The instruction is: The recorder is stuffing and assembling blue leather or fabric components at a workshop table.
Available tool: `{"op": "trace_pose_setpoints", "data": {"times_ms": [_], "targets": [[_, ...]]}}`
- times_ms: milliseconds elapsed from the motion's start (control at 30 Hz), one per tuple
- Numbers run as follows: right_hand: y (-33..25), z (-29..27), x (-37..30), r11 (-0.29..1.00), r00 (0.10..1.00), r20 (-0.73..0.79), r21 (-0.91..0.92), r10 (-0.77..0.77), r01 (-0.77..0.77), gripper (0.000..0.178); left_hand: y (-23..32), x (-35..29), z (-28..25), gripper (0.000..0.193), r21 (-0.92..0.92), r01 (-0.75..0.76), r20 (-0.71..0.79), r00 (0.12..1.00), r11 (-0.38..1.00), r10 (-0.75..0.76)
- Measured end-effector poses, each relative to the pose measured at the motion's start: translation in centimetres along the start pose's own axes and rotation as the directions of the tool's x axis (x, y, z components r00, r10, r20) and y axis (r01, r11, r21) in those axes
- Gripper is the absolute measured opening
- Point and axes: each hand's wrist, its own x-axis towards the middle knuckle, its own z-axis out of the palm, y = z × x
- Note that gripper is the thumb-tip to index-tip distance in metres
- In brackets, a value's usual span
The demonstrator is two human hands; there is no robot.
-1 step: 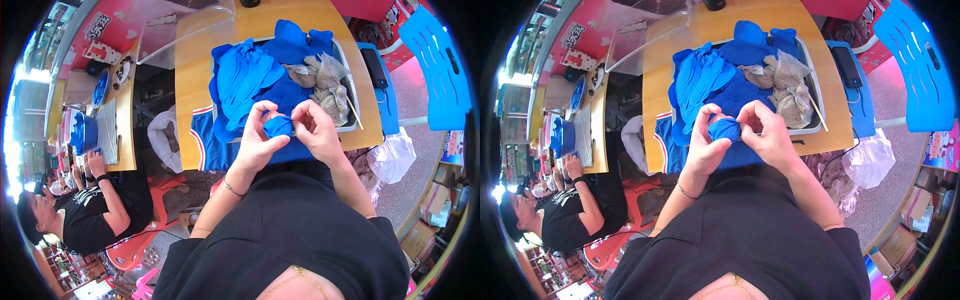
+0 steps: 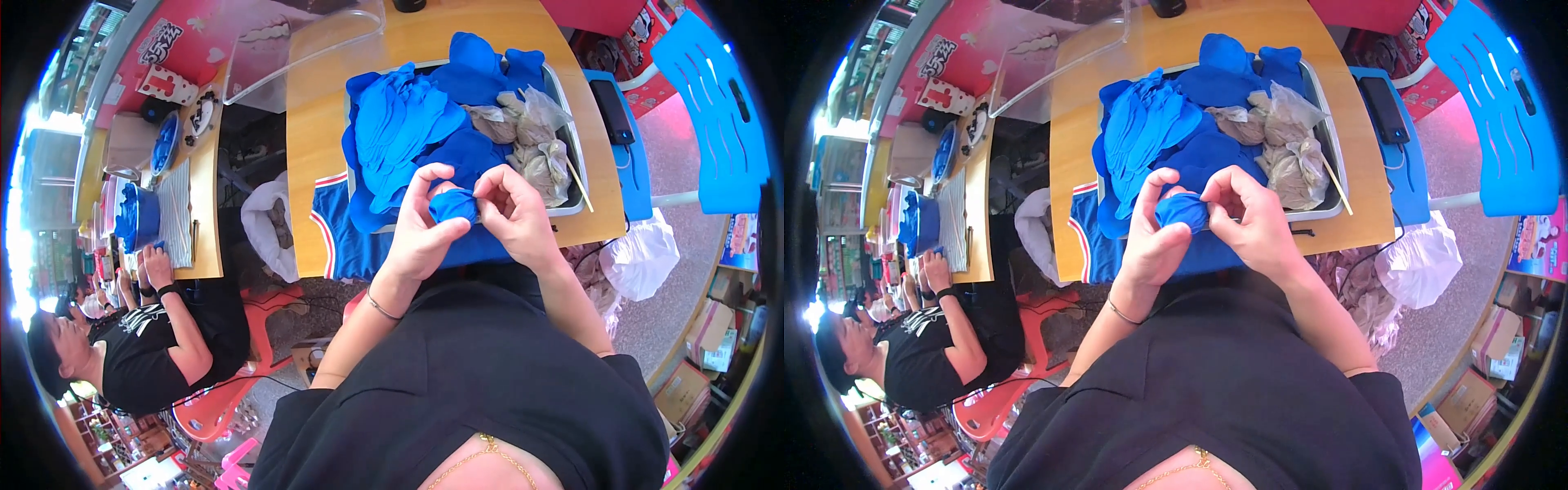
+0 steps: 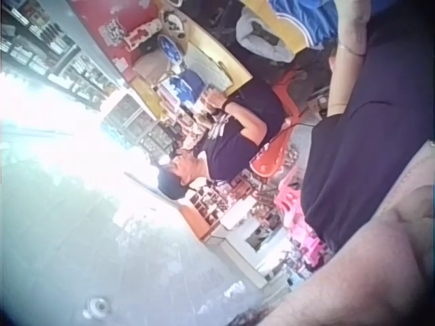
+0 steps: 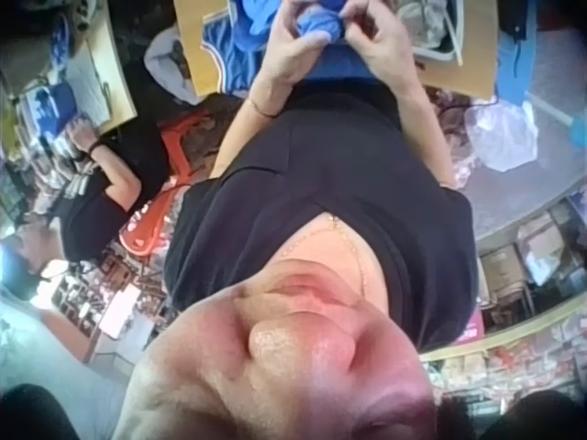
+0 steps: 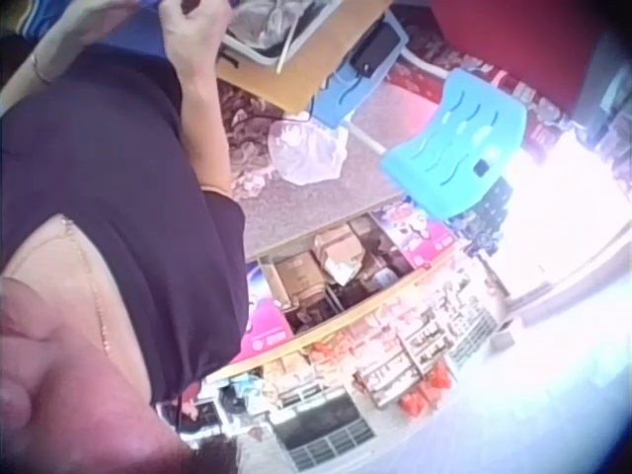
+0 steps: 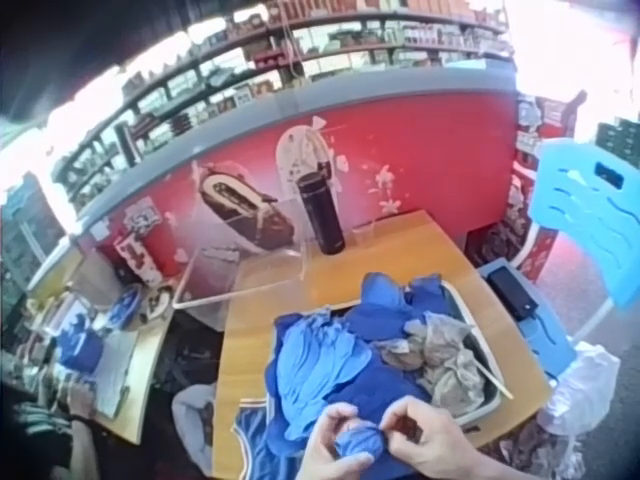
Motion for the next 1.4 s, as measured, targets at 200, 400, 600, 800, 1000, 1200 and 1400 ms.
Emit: {"op": "trace_pose_setpoints", "data": {"times_ms": [200,400,600,800,1000,1200,1400], "targets": [[0.8,0.6,0.0,0.988,0.998,0.039,0.145,0.050,-0.055,0.010,-0.9,-0.2,-1.4,0.079,-0.416,0.104,0.065,0.994,0.903,-0.085],[0.7,0.0,-0.3,0.992,0.995,0.074,0.100,0.067,-0.074,0.013,-0.5,-0.7,-0.2,0.059,-0.513,0.180,0.032,0.981,0.839,-0.190],[-1.1,-0.4,-0.3,0.893,0.930,0.011,-0.278,-0.367,0.355,0.021,-0.3,-0.4,-0.8,0.033,-0.285,0.112,-0.009,0.993,0.952,-0.120],[-0.5,0.1,-0.6,0.856,0.911,0.012,-0.339,-0.412,0.391,0.029,0.1,-0.8,0.9,0.026,-0.471,0.199,0.008,0.975,0.859,-0.221],[-0.2,-0.1,-0.4,0.848,0.874,-0.056,-0.278,-0.483,0.451,0.023,0.1,-0.9,1.5,0.022,-0.548,0.155,-0.081,0.968,0.822,-0.237],[0.3,-0.5,-0.1,0.909,0.934,-0.015,-0.237,-0.356,0.343,0.024,-0.1,-1.0,1.4,0.019,-0.632,0.166,-0.053,0.965,0.757,-0.256],[0.6,-0.7,0.0,0.959,0.960,0.001,-0.043,-0.281,0.281,0.025,0.1,-0.8,1.8,0.014,-0.729,0.141,-0.103,0.945,0.670,-0.311]]}}
